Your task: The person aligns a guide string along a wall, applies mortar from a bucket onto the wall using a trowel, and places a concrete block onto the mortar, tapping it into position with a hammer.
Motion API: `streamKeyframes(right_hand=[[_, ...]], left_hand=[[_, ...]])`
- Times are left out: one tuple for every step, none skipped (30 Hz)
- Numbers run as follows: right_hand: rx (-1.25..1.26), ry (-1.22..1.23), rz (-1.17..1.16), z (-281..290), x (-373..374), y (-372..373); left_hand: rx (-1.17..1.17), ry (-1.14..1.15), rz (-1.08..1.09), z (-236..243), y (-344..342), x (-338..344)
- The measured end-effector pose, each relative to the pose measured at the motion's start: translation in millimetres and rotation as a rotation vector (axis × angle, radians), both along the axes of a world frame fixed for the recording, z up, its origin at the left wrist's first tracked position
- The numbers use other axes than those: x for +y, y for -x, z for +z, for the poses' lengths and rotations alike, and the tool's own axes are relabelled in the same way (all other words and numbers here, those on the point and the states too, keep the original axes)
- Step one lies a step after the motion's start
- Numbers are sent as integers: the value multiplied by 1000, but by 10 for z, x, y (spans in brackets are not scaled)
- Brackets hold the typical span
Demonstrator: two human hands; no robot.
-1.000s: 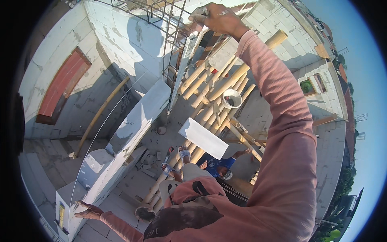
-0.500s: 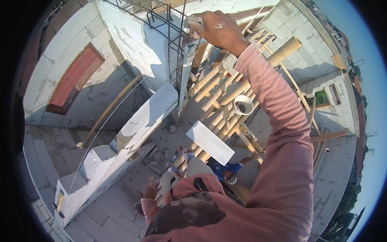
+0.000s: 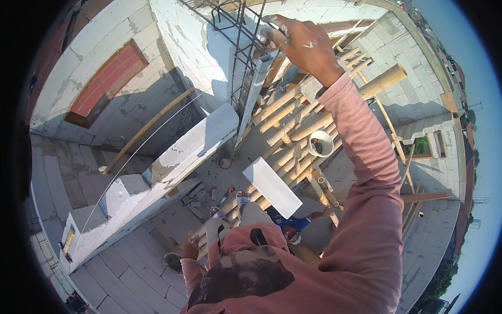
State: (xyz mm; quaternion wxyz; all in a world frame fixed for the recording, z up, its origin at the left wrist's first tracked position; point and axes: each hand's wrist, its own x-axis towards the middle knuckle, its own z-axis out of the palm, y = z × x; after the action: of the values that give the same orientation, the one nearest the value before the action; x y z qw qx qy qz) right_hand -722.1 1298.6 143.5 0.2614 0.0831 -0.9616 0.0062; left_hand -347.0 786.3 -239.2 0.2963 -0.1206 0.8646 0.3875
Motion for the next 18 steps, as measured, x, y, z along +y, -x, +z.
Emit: streamKeyframes(right_hand=[[-6,1,8,64,-78,-44],[-80,31,-16,123,-148,-75],[-155,60,-42,135,-187,-75],[-72,-1,47,28,23,-1],[-76,-2,55,0,49,15],[-64,42,78,-18,57,33],[-52,87,107,-12,36,54],[-153,151,85,34,-70,93],[-159,143,96,37,-108,66],[-134,157,92,41,-111,14],[-109,171,88,43,-97,-11],[-61,91,60,18,-39,-5],[-66,86,63,19,-23,-9],[-95,121,57,21,-10,-21],[-124,156,49,25,-2,-37],[-144,111,15,50,-33,-34],[-148,119,44,70,-122,29],[-153,136,74,49,-187,66]], left_hand=[[-6,1,8,-1,-54,18],[-49,1,42,-11,-106,39],[-93,0,74,-22,-154,56],[-93,-8,71,-64,-180,76],[-90,-36,65,-155,-263,76],[-87,-64,58,-250,-343,86],[-91,-66,72,-529,-540,10],[-12,-92,22,-888,-846,-129],[25,-115,-8,-1007,-937,-120],[62,-138,-47,-1010,-931,-79],[141,-80,-169,-990,-949,-60],[221,-21,-291,-962,-972,-48],[218,-26,-287,-936,-1030,-62],[174,43,-335,-908,-1089,-74],[131,111,-386,-889,-1137,-71],[127,114,-377,-1028,-1337,-182],[253,133,-379,-1317,-1711,-377],[380,146,-388,-1476,-1945,-456]])
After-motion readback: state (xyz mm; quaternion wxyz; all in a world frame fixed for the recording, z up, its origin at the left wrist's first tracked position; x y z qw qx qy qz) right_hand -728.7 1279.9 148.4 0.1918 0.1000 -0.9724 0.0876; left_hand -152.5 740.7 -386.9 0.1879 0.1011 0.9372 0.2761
